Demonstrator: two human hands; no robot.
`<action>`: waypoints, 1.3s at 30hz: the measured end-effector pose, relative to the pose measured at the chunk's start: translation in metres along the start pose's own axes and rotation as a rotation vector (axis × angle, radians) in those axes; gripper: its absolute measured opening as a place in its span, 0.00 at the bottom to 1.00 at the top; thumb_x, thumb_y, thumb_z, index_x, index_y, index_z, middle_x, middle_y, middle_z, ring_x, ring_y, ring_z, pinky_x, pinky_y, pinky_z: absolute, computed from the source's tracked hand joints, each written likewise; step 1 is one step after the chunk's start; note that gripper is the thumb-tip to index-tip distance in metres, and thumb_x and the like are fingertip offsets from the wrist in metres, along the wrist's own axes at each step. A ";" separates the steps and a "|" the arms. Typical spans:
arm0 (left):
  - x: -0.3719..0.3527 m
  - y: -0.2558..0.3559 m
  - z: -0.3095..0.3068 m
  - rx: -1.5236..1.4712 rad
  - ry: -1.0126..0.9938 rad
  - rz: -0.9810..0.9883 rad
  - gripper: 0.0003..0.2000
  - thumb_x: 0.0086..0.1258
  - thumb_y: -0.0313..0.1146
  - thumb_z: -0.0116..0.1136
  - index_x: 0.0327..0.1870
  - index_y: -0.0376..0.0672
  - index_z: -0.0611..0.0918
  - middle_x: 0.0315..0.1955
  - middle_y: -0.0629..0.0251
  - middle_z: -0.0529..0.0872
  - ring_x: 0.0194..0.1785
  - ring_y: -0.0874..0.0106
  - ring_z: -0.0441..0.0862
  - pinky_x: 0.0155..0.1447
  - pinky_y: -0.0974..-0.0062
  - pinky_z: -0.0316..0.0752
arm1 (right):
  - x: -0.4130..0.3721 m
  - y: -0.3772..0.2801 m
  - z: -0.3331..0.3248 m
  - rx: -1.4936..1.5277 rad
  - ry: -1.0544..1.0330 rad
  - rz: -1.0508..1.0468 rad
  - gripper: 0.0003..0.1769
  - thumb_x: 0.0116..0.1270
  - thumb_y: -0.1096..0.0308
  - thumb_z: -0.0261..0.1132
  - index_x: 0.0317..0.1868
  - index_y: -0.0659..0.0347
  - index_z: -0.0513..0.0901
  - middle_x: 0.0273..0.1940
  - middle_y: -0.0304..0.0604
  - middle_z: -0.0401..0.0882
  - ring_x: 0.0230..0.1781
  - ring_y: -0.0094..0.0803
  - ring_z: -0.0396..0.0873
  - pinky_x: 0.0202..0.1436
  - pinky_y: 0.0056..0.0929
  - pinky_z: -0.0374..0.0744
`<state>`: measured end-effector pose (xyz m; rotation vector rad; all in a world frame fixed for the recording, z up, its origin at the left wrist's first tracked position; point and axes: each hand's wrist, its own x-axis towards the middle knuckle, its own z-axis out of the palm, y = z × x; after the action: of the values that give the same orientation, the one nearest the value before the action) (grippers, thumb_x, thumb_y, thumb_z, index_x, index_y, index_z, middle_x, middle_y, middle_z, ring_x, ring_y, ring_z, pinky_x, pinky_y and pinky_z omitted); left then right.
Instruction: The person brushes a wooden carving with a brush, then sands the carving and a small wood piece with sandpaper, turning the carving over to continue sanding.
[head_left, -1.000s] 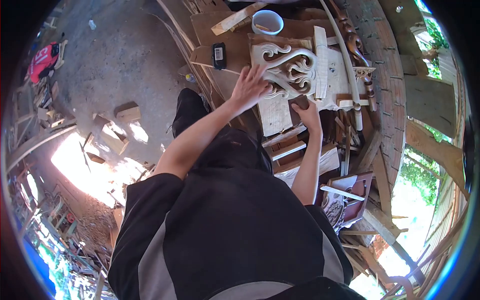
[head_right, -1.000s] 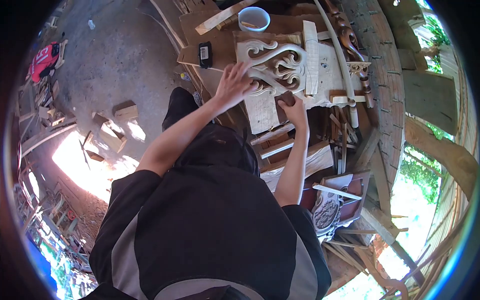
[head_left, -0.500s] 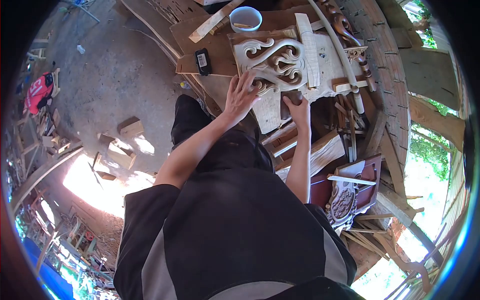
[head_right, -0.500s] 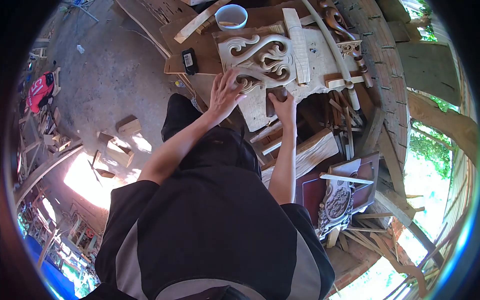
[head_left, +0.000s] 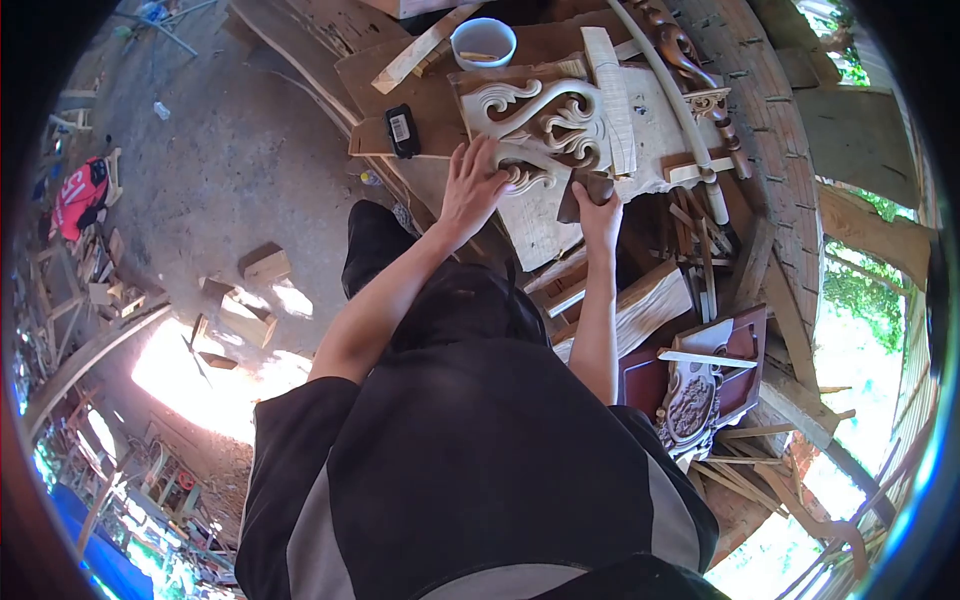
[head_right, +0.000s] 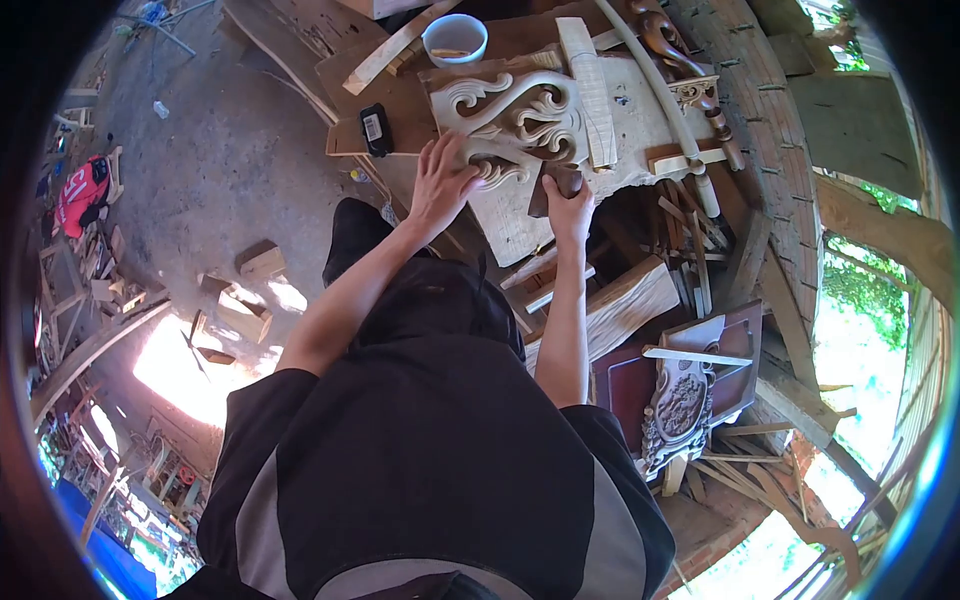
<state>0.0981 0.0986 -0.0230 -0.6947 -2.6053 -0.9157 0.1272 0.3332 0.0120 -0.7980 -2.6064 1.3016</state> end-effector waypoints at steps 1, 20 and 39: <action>0.001 -0.001 -0.002 -0.005 0.000 0.014 0.10 0.63 0.40 0.69 0.40 0.46 0.86 0.69 0.55 0.69 0.76 0.56 0.60 0.76 0.49 0.55 | 0.003 0.004 -0.001 0.027 0.051 0.004 0.24 0.57 0.58 0.77 0.45 0.70 0.85 0.38 0.53 0.88 0.39 0.43 0.86 0.47 0.39 0.81; -0.001 -0.007 0.005 -0.284 -0.210 -0.774 0.31 0.66 0.58 0.65 0.52 0.37 0.70 0.24 0.48 0.86 0.36 0.50 0.88 0.41 0.53 0.79 | -0.051 0.047 -0.012 0.541 0.471 0.475 0.18 0.55 0.76 0.74 0.47 0.66 0.83 0.44 0.43 0.86 0.41 0.30 0.82 0.47 0.32 0.80; -0.010 -0.066 -0.003 -0.303 -0.239 -0.670 0.34 0.63 0.59 0.69 0.54 0.35 0.74 0.30 0.56 0.87 0.35 0.59 0.87 0.41 0.62 0.79 | -0.065 0.067 -0.017 0.436 0.393 0.429 0.15 0.57 0.73 0.75 0.46 0.65 0.85 0.41 0.42 0.87 0.41 0.29 0.82 0.49 0.31 0.79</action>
<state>0.0722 0.0484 -0.0584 0.0457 -2.9994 -1.5143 0.2151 0.3456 -0.0218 -1.3976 -1.8189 1.5407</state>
